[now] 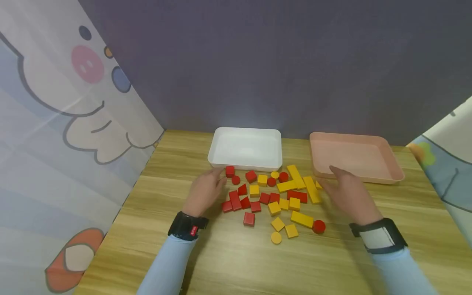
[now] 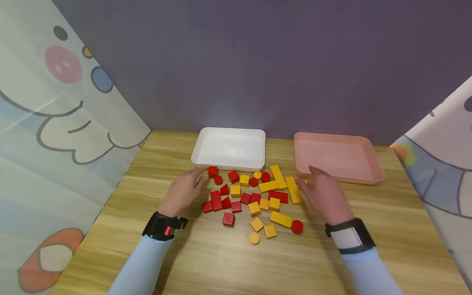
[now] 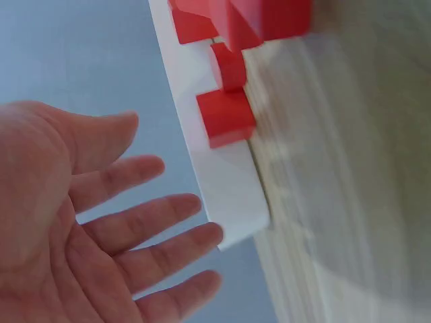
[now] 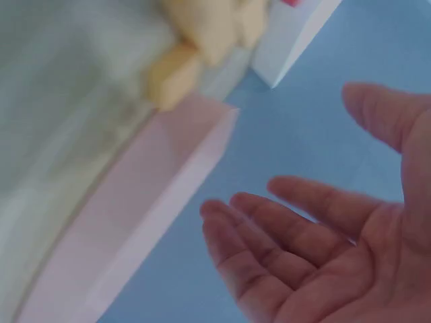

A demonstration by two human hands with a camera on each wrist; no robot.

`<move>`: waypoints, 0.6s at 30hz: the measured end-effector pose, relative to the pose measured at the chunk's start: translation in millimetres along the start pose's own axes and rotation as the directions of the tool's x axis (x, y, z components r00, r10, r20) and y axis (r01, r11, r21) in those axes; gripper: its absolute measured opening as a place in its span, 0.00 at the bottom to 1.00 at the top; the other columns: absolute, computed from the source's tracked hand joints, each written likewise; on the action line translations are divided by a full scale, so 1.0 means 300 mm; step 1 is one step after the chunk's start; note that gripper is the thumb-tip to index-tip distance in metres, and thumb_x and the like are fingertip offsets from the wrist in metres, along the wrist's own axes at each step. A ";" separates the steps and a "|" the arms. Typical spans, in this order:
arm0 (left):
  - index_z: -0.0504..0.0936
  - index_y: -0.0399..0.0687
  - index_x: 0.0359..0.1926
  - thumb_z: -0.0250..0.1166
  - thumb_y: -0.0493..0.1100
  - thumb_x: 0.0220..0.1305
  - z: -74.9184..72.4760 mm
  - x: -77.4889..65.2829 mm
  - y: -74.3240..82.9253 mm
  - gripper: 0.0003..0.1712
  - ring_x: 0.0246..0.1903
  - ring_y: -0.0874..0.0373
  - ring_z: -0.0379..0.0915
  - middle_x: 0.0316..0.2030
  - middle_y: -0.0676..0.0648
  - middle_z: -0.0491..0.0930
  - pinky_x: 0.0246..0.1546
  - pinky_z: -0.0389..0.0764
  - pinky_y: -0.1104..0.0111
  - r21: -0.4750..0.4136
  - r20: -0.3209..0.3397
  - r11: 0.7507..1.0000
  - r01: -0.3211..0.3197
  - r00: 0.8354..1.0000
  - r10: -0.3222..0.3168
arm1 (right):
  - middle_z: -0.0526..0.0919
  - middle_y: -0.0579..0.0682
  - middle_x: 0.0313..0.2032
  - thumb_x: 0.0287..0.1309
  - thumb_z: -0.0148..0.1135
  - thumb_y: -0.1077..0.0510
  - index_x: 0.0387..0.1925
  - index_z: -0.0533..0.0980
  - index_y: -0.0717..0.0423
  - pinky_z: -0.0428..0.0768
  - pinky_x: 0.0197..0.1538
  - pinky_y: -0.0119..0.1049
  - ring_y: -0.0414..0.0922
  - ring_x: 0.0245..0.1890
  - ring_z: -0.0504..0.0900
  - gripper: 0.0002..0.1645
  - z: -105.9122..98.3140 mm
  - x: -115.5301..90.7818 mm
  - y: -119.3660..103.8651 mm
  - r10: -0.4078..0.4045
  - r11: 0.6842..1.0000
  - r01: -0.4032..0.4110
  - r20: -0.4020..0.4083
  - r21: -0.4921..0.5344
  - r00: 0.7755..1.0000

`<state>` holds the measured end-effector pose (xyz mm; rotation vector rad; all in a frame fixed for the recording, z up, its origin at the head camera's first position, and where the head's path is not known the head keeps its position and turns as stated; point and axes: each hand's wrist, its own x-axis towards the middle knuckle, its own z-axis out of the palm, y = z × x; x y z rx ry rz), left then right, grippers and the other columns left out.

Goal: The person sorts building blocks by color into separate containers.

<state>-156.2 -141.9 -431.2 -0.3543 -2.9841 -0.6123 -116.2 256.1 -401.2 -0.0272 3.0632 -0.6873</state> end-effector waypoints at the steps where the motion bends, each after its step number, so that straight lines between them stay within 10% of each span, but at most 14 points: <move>1: 0.79 0.46 0.66 0.66 0.47 0.73 0.001 0.008 0.006 0.25 0.36 0.52 0.82 0.41 0.45 0.87 0.36 0.85 0.60 -0.007 0.007 1.000 0.014 1.000 -0.014 | 0.75 0.76 0.64 0.72 0.61 0.42 0.72 0.65 0.72 0.78 0.60 0.68 0.71 0.58 0.80 0.44 -0.012 0.022 -0.019 0.011 1.000 -0.011 0.011 0.011 1.000; 10: 0.83 0.39 0.44 0.67 0.48 0.71 0.025 0.066 0.051 0.14 0.20 0.54 0.71 0.22 0.46 0.75 0.20 0.70 0.69 -0.112 0.032 0.975 0.195 0.981 -0.192 | 0.84 0.71 0.46 0.71 0.62 0.46 0.60 0.77 0.72 0.86 0.45 0.51 0.62 0.39 0.84 0.33 0.008 0.266 -0.161 0.080 0.992 -0.092 0.131 0.085 0.988; 18: 0.82 0.37 0.42 0.70 0.48 0.69 0.052 0.104 0.086 0.16 0.21 0.53 0.73 0.23 0.45 0.77 0.20 0.73 0.69 -0.118 0.025 0.963 0.244 0.970 -0.243 | 0.71 0.50 0.17 0.67 0.67 0.49 0.30 0.84 0.66 0.67 0.23 0.35 0.49 0.19 0.70 0.22 0.097 0.413 -0.229 0.144 0.972 -0.167 0.139 0.167 0.980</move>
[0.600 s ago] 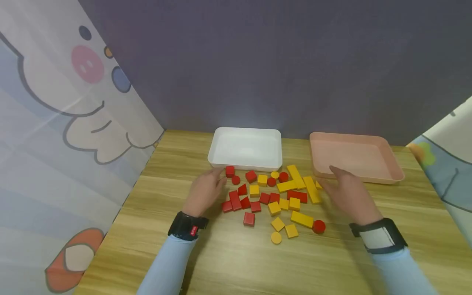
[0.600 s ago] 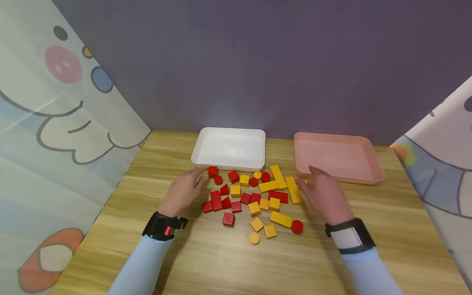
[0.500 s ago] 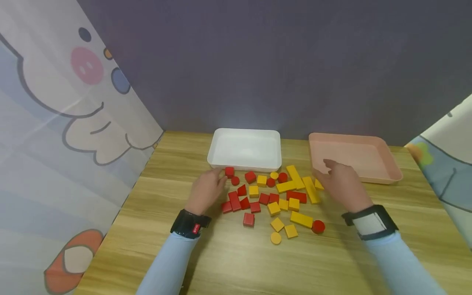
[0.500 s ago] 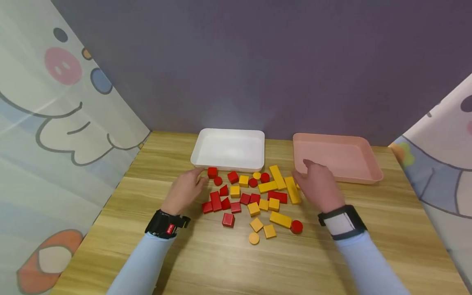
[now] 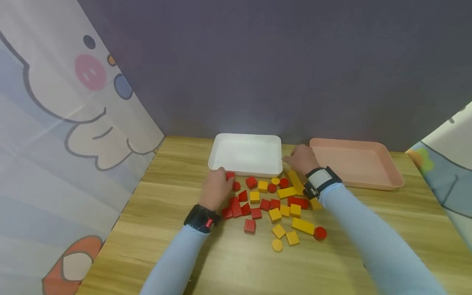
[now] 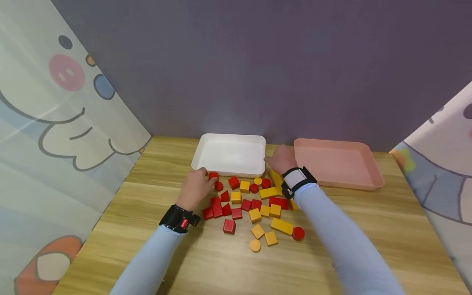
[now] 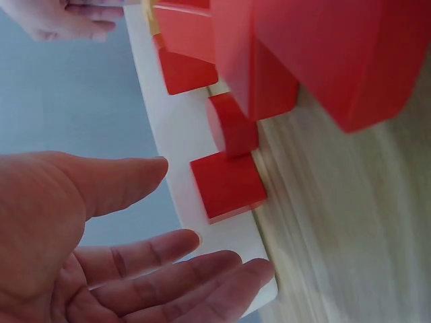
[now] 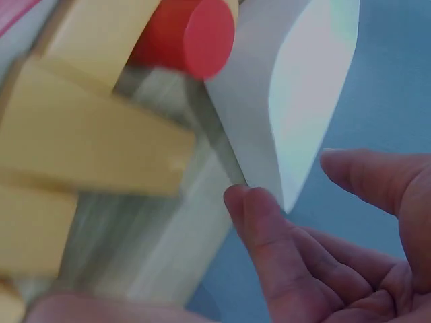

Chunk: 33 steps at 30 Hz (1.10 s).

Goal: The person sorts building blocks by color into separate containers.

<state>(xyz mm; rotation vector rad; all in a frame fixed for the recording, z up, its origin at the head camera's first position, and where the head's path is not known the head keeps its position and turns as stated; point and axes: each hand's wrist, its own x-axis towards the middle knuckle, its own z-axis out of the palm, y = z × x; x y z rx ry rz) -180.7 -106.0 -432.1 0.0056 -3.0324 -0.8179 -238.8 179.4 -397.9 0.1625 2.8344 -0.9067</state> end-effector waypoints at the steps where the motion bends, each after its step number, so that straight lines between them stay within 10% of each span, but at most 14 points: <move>1: 0.82 0.36 0.44 0.71 0.48 0.69 0.002 0.003 0.002 0.17 0.21 0.53 0.73 0.24 0.45 0.78 0.21 0.74 0.70 -0.003 0.004 1.000 0.012 1.000 -0.012 | 0.69 0.49 0.15 0.67 0.67 0.48 0.28 0.84 0.66 0.66 0.22 0.34 0.50 0.18 0.70 0.23 0.011 0.007 -0.007 0.011 1.000 -0.011 0.000 0.012 1.000; 8: 0.82 0.36 0.44 0.71 0.49 0.68 0.012 0.021 0.003 0.18 0.22 0.53 0.75 0.25 0.44 0.79 0.23 0.75 0.70 0.023 0.020 0.999 0.047 0.999 -0.047 | 0.82 0.54 0.21 0.64 0.70 0.50 0.29 0.87 0.63 0.70 0.23 0.34 0.52 0.22 0.75 0.18 0.051 -0.002 -0.035 0.002 1.000 -0.003 -0.020 -0.017 1.000; 21: 0.82 0.36 0.39 0.73 0.47 0.66 0.026 0.040 0.019 0.17 0.20 0.53 0.73 0.21 0.45 0.77 0.20 0.70 0.70 0.091 -0.018 0.995 0.031 0.999 -0.029 | 0.75 0.52 0.17 0.64 0.67 0.57 0.27 0.85 0.64 0.72 0.29 0.35 0.53 0.24 0.75 0.14 0.109 -0.015 -0.038 0.050 0.999 -0.050 -0.052 -0.005 0.997; 33: 0.77 0.34 0.43 0.71 0.33 0.62 -0.058 0.010 0.001 0.12 0.28 0.51 0.74 0.29 0.41 0.78 0.28 0.77 0.68 -0.100 0.043 0.995 -0.003 0.999 0.007 | 0.74 0.52 0.17 0.62 0.67 0.59 0.24 0.83 0.63 0.71 0.28 0.35 0.53 0.23 0.75 0.13 0.112 -0.012 -0.021 0.054 0.998 -0.057 -0.078 -0.036 0.995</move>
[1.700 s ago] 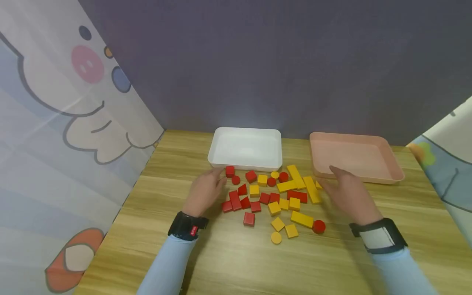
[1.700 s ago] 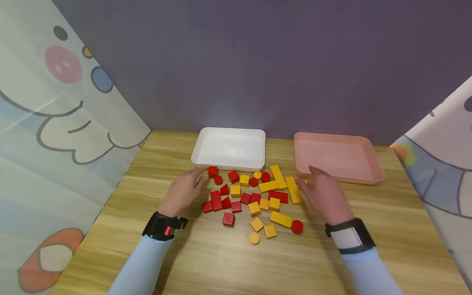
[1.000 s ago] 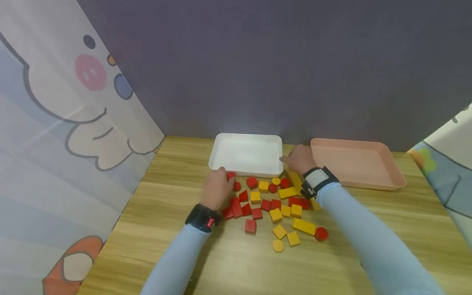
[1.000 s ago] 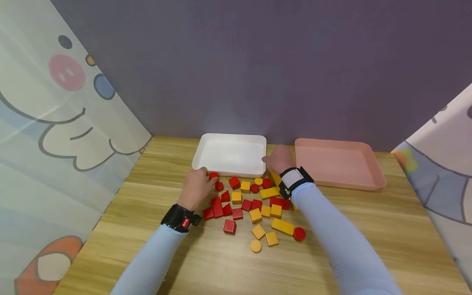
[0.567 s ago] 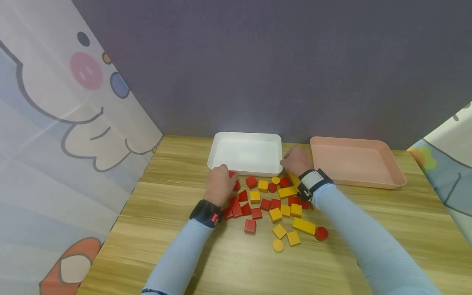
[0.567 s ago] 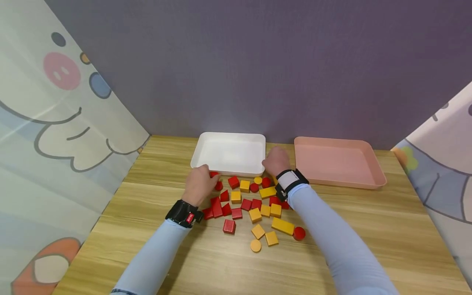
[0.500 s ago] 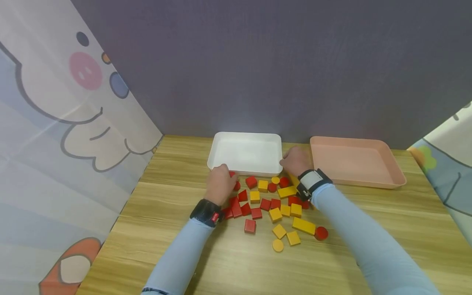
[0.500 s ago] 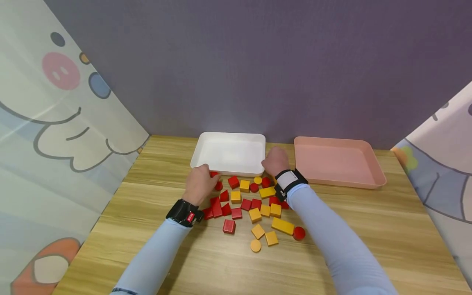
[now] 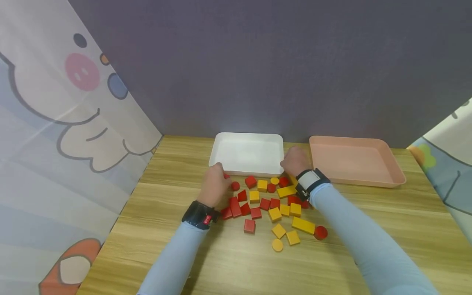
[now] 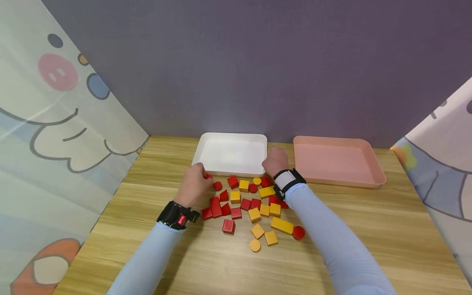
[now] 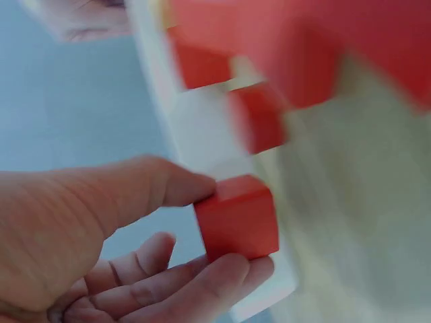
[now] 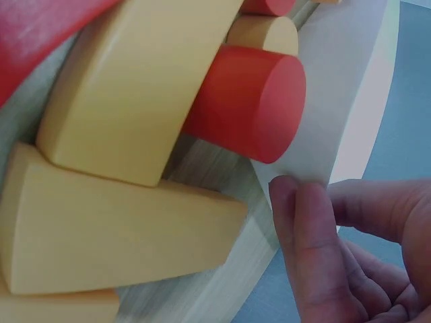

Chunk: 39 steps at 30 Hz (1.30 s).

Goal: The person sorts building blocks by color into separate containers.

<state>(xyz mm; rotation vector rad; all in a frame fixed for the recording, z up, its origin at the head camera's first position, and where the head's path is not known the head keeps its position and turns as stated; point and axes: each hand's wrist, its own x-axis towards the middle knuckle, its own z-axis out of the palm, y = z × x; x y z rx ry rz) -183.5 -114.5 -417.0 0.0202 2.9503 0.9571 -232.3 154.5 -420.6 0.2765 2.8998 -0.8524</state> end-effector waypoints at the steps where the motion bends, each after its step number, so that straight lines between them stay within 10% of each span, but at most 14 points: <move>1: 0.77 0.35 0.41 0.72 0.33 0.61 -0.019 0.004 0.004 0.12 0.28 0.51 0.74 0.29 0.41 0.78 0.28 0.77 0.68 -0.003 -0.005 1.000 -0.019 1.000 0.019 | 0.73 0.52 0.16 0.62 0.66 0.59 0.24 0.83 0.63 0.71 0.27 0.34 0.53 0.23 0.75 0.13 -0.001 0.001 0.003 0.001 1.000 -0.001 -0.003 -0.004 1.000; 10: 0.84 0.34 0.49 0.74 0.37 0.59 -0.120 0.136 0.083 0.18 0.32 0.49 0.78 0.37 0.39 0.86 0.31 0.82 0.66 0.048 -0.011 0.981 -0.186 0.982 0.186 | 0.72 0.52 0.15 0.61 0.68 0.59 0.25 0.84 0.65 0.70 0.28 0.35 0.53 0.23 0.74 0.12 -0.006 -0.012 0.014 0.026 0.999 -0.026 -0.016 0.018 1.000; 21: 0.90 0.41 0.43 0.75 0.36 0.60 0.006 0.342 0.196 0.10 0.39 0.52 0.77 0.39 0.44 0.87 0.42 0.83 0.63 0.108 0.175 0.934 -0.339 0.932 0.318 | 0.80 0.55 0.21 0.61 0.70 0.58 0.32 0.86 0.65 0.73 0.30 0.35 0.54 0.26 0.78 0.11 -0.014 -0.032 -0.004 0.037 0.999 -0.037 -0.014 0.007 0.999; 39: 0.87 0.43 0.57 0.75 0.39 0.63 0.127 0.380 0.177 0.21 0.51 0.51 0.78 0.55 0.44 0.85 0.62 0.82 0.60 0.148 0.276 0.944 -0.294 0.929 0.246 | 0.78 0.53 0.18 0.60 0.70 0.58 0.30 0.86 0.63 0.73 0.29 0.34 0.52 0.25 0.78 0.10 -0.010 -0.059 -0.043 0.083 0.997 -0.083 0.044 0.004 0.996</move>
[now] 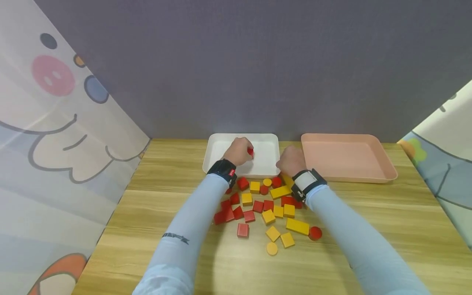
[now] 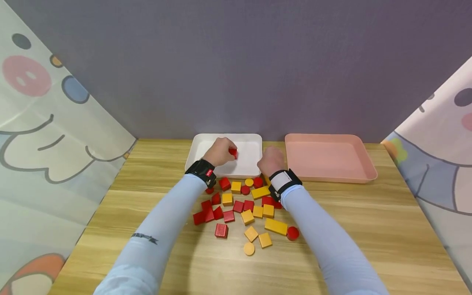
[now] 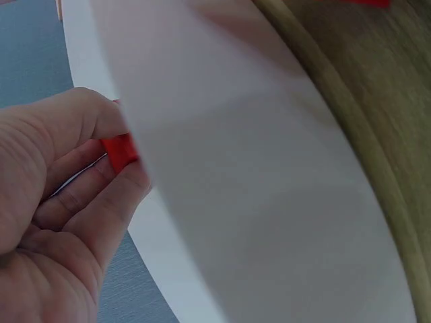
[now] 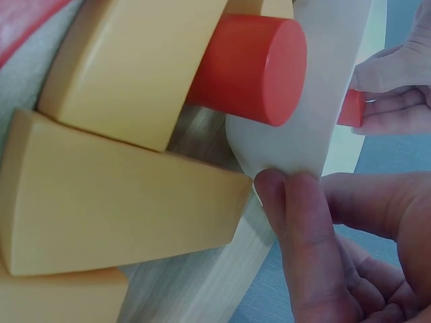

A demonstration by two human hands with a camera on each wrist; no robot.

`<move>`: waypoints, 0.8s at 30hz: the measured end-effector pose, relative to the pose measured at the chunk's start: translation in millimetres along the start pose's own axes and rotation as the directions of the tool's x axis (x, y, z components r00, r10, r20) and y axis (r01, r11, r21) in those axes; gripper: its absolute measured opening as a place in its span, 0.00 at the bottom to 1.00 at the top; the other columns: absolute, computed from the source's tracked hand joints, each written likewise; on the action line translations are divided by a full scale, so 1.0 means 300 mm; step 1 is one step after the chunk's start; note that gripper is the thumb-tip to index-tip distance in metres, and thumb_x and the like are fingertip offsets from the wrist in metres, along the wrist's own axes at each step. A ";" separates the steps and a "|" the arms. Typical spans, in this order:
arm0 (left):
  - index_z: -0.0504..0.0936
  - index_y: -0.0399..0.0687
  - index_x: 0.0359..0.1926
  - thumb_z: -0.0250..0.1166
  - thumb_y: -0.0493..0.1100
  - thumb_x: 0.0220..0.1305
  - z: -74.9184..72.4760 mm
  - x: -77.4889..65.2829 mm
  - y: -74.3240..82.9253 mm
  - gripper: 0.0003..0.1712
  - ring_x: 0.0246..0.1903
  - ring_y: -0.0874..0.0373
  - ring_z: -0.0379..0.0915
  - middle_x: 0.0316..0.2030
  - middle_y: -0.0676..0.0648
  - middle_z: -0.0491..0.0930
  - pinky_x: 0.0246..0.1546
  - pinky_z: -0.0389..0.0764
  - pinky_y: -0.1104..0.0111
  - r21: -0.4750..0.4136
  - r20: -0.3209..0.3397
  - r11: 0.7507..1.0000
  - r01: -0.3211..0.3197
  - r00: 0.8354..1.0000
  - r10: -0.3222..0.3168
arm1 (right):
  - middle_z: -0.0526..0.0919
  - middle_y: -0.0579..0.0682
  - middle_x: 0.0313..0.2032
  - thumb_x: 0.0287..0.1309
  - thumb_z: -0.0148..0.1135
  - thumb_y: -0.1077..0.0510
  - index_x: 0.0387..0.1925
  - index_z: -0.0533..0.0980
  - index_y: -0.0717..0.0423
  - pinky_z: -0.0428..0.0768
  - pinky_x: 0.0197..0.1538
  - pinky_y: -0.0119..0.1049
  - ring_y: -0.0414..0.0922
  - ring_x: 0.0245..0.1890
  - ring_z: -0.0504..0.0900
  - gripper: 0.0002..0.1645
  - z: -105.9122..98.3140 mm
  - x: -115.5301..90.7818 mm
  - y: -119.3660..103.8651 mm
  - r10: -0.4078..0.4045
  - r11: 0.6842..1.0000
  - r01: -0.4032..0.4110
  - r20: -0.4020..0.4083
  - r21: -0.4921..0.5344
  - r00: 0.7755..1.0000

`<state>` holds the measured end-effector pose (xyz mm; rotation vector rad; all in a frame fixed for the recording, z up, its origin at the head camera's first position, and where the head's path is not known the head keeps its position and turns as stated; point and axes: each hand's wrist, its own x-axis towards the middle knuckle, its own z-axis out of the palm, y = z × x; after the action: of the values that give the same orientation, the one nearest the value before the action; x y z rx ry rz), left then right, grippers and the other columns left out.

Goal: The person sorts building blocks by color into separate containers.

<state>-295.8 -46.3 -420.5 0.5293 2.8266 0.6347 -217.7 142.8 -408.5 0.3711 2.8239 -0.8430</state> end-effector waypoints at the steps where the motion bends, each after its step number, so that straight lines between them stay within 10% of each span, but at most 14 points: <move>1: 0.87 0.43 0.58 0.74 0.39 0.63 0.000 -0.002 0.000 0.21 0.51 0.51 0.78 0.55 0.44 0.85 0.62 0.82 0.60 0.002 -0.001 1.000 0.004 1.000 -0.004 | 0.78 0.53 0.18 0.60 0.70 0.58 0.30 0.86 0.63 0.73 0.29 0.33 0.52 0.24 0.78 0.10 0.001 -0.001 0.000 -0.002 1.000 0.002 0.000 0.003 1.000; 15: 0.82 0.45 0.65 0.68 0.32 0.66 0.012 -0.030 0.002 0.26 0.58 0.49 0.77 0.63 0.43 0.82 0.70 0.76 0.59 0.024 0.007 1.000 0.020 1.000 -0.020 | 0.76 0.52 0.17 0.60 0.70 0.58 0.31 0.86 0.64 0.71 0.28 0.34 0.52 0.23 0.77 0.10 0.011 -0.001 0.013 -0.023 1.000 0.023 -0.015 0.012 1.000; 24: 0.79 0.44 0.67 0.67 0.33 0.64 -0.062 -0.126 0.007 0.29 0.58 0.50 0.79 0.64 0.44 0.82 0.64 0.80 0.59 0.000 -0.128 0.998 -0.070 0.989 0.069 | 0.74 0.52 0.16 0.60 0.69 0.58 0.29 0.86 0.64 0.71 0.28 0.34 0.52 0.22 0.76 0.11 0.011 -0.003 0.027 -0.059 0.998 0.059 -0.003 0.002 0.998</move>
<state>-265.5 -65.8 -398.9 0.6097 2.9364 0.7125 -214.2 147.4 -415.2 0.2915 2.8497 -0.8582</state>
